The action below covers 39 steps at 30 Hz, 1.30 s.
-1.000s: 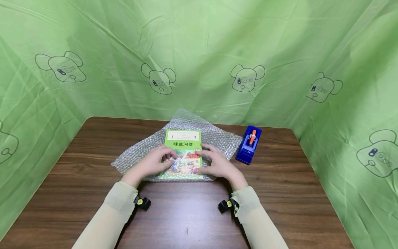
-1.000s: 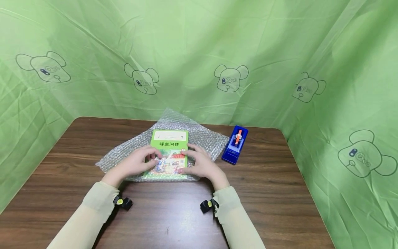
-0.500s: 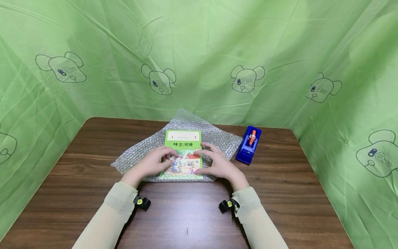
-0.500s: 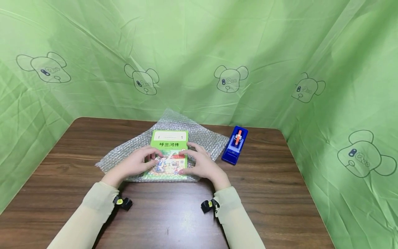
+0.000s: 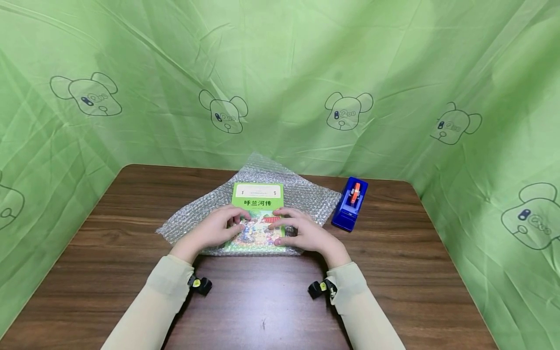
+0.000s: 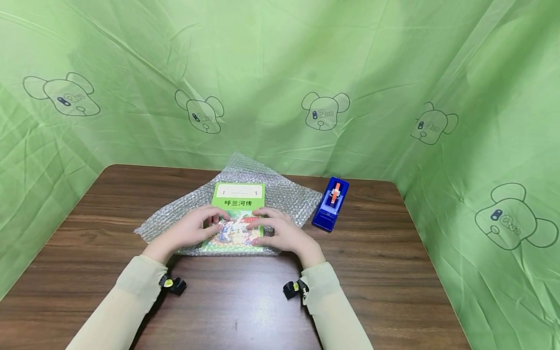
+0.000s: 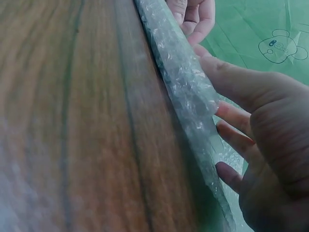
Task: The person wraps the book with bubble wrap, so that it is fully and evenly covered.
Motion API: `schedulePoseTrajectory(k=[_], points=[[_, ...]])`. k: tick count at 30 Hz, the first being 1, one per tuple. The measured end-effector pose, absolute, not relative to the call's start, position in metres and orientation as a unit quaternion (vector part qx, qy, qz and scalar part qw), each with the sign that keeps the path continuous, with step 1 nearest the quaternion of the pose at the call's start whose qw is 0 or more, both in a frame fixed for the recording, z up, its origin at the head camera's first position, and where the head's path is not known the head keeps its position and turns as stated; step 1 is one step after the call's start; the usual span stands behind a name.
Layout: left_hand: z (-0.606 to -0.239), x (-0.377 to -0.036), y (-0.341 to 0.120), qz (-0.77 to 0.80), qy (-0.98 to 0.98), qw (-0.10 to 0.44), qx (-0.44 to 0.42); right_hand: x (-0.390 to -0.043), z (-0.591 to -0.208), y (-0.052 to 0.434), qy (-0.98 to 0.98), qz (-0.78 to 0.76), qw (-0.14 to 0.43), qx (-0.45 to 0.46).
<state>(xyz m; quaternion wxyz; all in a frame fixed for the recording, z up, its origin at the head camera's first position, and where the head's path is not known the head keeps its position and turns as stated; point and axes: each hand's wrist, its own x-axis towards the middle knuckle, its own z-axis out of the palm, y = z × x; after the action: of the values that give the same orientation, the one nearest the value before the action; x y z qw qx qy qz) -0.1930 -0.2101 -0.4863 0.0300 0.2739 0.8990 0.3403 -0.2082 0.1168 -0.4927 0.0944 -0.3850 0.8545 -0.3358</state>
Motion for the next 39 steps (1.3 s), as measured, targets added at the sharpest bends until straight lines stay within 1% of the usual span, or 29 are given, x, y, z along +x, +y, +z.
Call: schedulePoseTrajectory(k=[12, 20, 26, 34, 39], points=[[-0.484, -0.191, -0.209, 0.34, 0.9, 0.043, 0.271, -0.209, -0.499, 0.124, 0.844, -0.341, 0.106, -0.401], [-0.485, -0.19, -0.208, 0.342, 0.9, 0.039, 0.267, -0.209, -0.501, 0.126, 0.838, -0.35, 0.119, -0.402], [-0.484, -0.191, -0.209, 0.33, 0.902, 0.035, 0.275, -0.211, -0.503, 0.125, 0.836, -0.354, 0.116, -0.403], [-0.472, -0.188, -0.206, 0.29, 0.912, 0.046, 0.287, -0.21, -0.503, 0.126, 0.835, -0.363, 0.115, -0.396], [-0.461, -0.188, -0.208, 0.289, 0.914, 0.059, 0.278, -0.21, -0.503, 0.125, 0.836, -0.366, 0.119, -0.392]])
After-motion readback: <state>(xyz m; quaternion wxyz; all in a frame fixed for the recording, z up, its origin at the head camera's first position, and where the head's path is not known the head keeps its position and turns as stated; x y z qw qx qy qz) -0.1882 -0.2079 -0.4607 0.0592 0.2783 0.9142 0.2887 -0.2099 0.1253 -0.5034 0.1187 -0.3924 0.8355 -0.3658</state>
